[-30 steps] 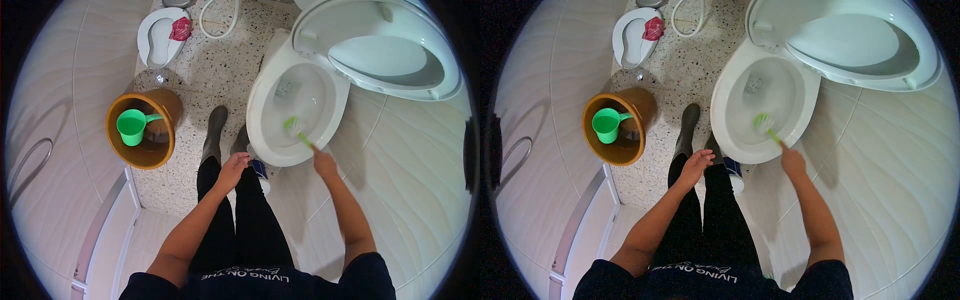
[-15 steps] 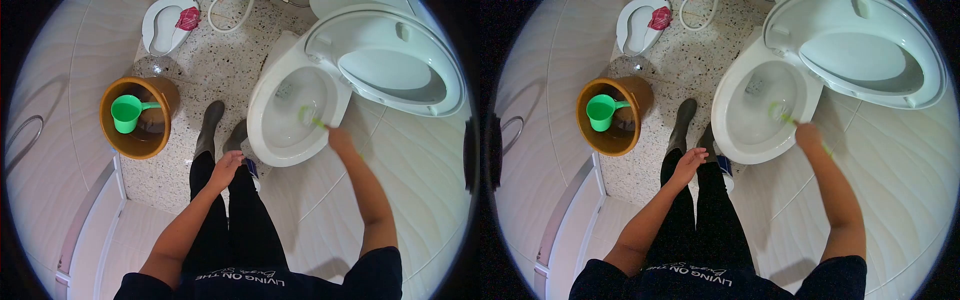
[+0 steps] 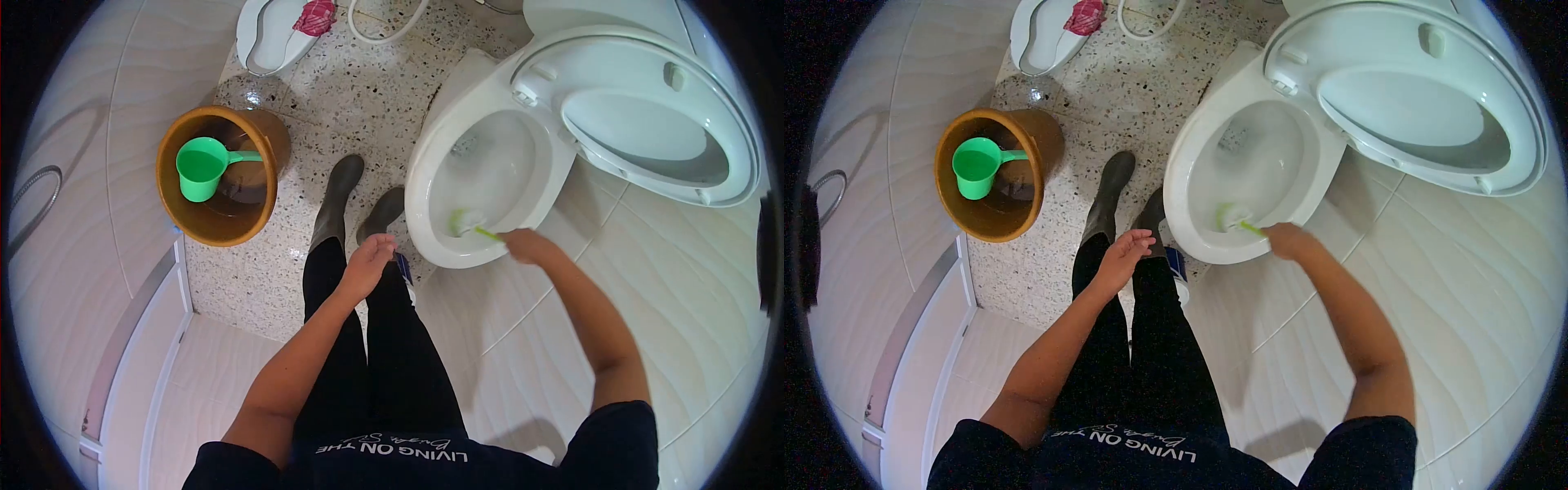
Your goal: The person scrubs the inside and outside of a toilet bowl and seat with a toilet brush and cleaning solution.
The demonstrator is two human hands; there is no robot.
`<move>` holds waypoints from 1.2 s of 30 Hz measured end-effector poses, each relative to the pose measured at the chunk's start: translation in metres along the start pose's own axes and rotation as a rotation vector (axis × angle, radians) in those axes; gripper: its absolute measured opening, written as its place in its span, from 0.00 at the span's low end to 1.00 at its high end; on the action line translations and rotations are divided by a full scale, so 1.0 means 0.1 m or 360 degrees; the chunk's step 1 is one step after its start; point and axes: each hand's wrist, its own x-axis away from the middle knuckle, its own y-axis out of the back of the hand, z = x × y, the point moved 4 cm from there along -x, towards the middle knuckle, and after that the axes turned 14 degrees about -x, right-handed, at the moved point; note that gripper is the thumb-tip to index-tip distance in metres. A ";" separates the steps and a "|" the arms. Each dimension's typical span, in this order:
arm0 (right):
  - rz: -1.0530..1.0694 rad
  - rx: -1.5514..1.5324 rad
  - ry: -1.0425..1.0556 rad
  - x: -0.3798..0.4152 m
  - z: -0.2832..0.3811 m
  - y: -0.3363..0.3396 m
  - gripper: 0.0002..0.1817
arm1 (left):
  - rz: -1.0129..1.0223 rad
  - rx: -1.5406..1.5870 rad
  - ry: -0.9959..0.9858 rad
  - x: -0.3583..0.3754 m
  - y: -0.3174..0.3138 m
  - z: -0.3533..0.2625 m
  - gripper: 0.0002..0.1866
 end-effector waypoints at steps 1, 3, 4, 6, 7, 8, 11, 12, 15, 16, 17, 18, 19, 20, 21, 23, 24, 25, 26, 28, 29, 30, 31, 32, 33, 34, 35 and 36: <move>0.0028 -0.0163 0.0045 -0.02 0.22 -0.03 0.24 | -0.0008 0.0007 -0.0004 -0.01 0.01 -0.02 0.16; 0.0134 -0.0509 -0.0245 0.15 0.66 0.26 0.24 | 0.0012 0.0050 0.0010 -0.02 0.01 -0.03 0.16; 0.0245 -0.0860 -0.0547 0.23 0.73 0.32 0.24 | 0.0015 0.0049 0.0022 -0.02 0.00 -0.01 0.16; 0.0194 -0.0314 -0.0285 -0.13 0.16 0.12 0.24 | 0.0013 -0.0012 -0.0007 -0.06 0.01 0.00 0.17; 0.0135 0.0227 -0.0027 -0.23 -0.09 0.07 0.23 | 0.0020 -0.0016 0.0001 -0.04 0.00 0.00 0.17; 0.0010 0.0368 -0.0190 -0.17 -0.23 0.26 0.22 | 0.0019 -0.0033 0.0002 -0.05 0.02 -0.03 0.17; -0.0384 0.0728 -0.0547 -0.27 -0.57 1.01 0.16 | 0.0010 -0.0054 0.0006 -0.04 0.03 -0.10 0.17; -0.0605 0.0638 -0.0580 -0.13 -0.34 1.34 0.16 | 0.0005 -0.0063 0.0007 -0.04 0.04 -0.11 0.17; -0.0871 0.0585 -0.0576 0.02 -0.15 1.47 0.18 | 0.0013 -0.0048 -0.0005 -0.06 0.03 -0.12 0.16; -0.0920 0.0626 -0.0532 0.01 -0.16 1.38 0.21 | 0.0019 -0.0051 -0.0008 -0.07 0.03 -0.14 0.16; -0.0924 0.0628 -0.0531 0.00 -0.18 1.25 0.21 | 0.0018 -0.0070 -0.0009 -0.08 0.04 -0.17 0.16; -0.0795 0.0614 -0.0554 0.01 -0.21 1.03 0.18 | 0.0015 -0.0087 -0.0003 -0.07 0.04 -0.19 0.16; -0.0664 0.0600 -0.0578 0.04 -0.23 0.83 0.17 | 0.0013 -0.0082 0.0003 -0.07 0.04 -0.19 0.16; -0.0520 0.0597 -0.0544 0.07 -0.15 0.67 0.17 | -0.0001 -0.0052 -0.0002 -0.08 0.04 -0.20 0.16; -0.0379 0.0590 -0.0516 0.10 -0.06 0.50 0.16 | -0.0009 -0.0023 -0.0012 -0.08 0.04 -0.22 0.16; -0.0318 0.0309 -0.0366 0.07 0.07 0.19 0.17 | -0.0002 -0.0039 -0.0037 -0.09 0.05 -0.20 0.16; -0.0231 0.0160 -0.0235 0.04 0.17 0.10 0.18 | 0.0007 -0.0052 -0.0049 -0.09 0.04 -0.18 0.16; -0.0136 0.0012 -0.0104 0.07 0.33 0.06 0.20 | 0.0002 -0.0044 -0.0050 -0.09 0.03 -0.16 0.16; -0.0139 0.0017 -0.0102 0.06 0.35 0.03 0.20 | 0.0010 -0.0044 -0.0042 -0.10 0.02 -0.14 0.16; -0.0093 -0.0279 -0.0005 0.00 0.35 -0.13 0.24 | 0.0021 -0.0052 -0.0027 -0.10 0.02 -0.11 0.16; -0.0050 -0.0218 -0.0039 0.04 0.22 -0.15 0.26 | 0.0031 -0.0065 -0.0006 -0.10 0.02 -0.11 0.16; -0.0082 -0.0099 -0.0152 0.07 0.03 -0.11 0.26 | 0.0039 -0.0076 0.0014 -0.10 0.01 -0.12 0.16; -0.0113 0.0019 -0.0266 0.13 -0.12 -0.02 0.26 | 0.0038 -0.0078 0.0015 -0.10 0.01 -0.10 0.16; -0.0200 0.0170 -0.0435 0.12 -0.28 0.13 0.26 | 0.0038 -0.0030 -0.0030 -0.10 0.01 -0.08 0.16; -0.0267 0.0223 -0.0510 0.14 -0.35 0.37 0.25 | 0.0040 0.0017 -0.0074 -0.10 0.00 -0.07 0.16; -0.0342 0.0318 -0.0514 -0.04 -0.65 0.48 0.23 | 0.0044 0.0010 -0.0073 -0.09 0.00 -0.08 0.16; -0.0456 0.0454 -0.0544 -0.20 -0.90 0.63 0.24 | 0.0044 -0.0018 -0.0048 -0.08 0.00 -0.10 0.15; -0.0655 0.0301 -0.0572 -0.10 -0.72 0.95 0.24 | 0.0043 -0.0047 -0.0025 -0.08 -0.01 -0.11 0.15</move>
